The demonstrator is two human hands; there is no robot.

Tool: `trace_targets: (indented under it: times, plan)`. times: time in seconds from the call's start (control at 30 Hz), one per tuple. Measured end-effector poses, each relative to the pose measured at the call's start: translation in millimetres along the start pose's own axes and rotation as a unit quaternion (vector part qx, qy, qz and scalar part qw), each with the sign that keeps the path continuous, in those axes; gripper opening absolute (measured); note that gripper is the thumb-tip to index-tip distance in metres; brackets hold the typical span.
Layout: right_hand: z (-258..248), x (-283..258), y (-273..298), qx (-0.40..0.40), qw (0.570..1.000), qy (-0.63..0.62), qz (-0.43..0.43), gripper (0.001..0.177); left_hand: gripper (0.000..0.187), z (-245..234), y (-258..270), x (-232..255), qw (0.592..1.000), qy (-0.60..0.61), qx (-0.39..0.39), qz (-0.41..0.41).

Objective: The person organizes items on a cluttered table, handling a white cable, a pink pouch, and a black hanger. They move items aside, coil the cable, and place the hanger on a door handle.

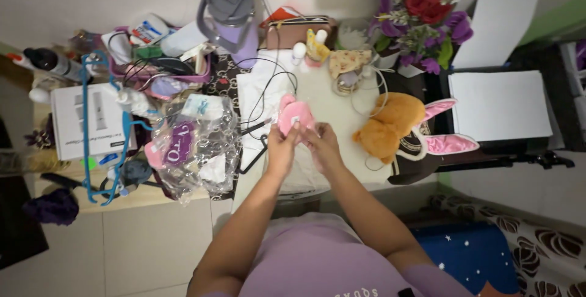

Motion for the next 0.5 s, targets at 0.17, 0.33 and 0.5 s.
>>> trace_targets:
  times: [0.17, 0.33, 0.5]
  plan:
    - [-54.3, -16.4, -6.6, -0.095, 0.98, 0.167, 0.044, 0.05, 0.044, 0.6, -18.7, -16.6, 0.965, -0.256, -0.05, -0.04]
    - [-142.3, -11.8, -44.4, 0.061, 0.989, 0.07, 0.112, 0.044, 0.069, 20.1, -39.6, -43.3, 0.951, -0.295, -0.063, -0.069]
    - [-189.4, -38.3, -60.2, 0.168, 0.977, 0.127, 0.043, 0.064, 0.071, 39.5, -34.1, -78.3, 0.917, -0.35, -0.121, -0.15]
Point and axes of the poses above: each hand's wrist, its own y-axis away from the middle knuckle, its own z-axis out of the palm, x = y × z, the point moved 6 cm from there along -y, towards the middle knuckle, and after that the axes turned 11 degrees about -x, right-handed, at the moved point
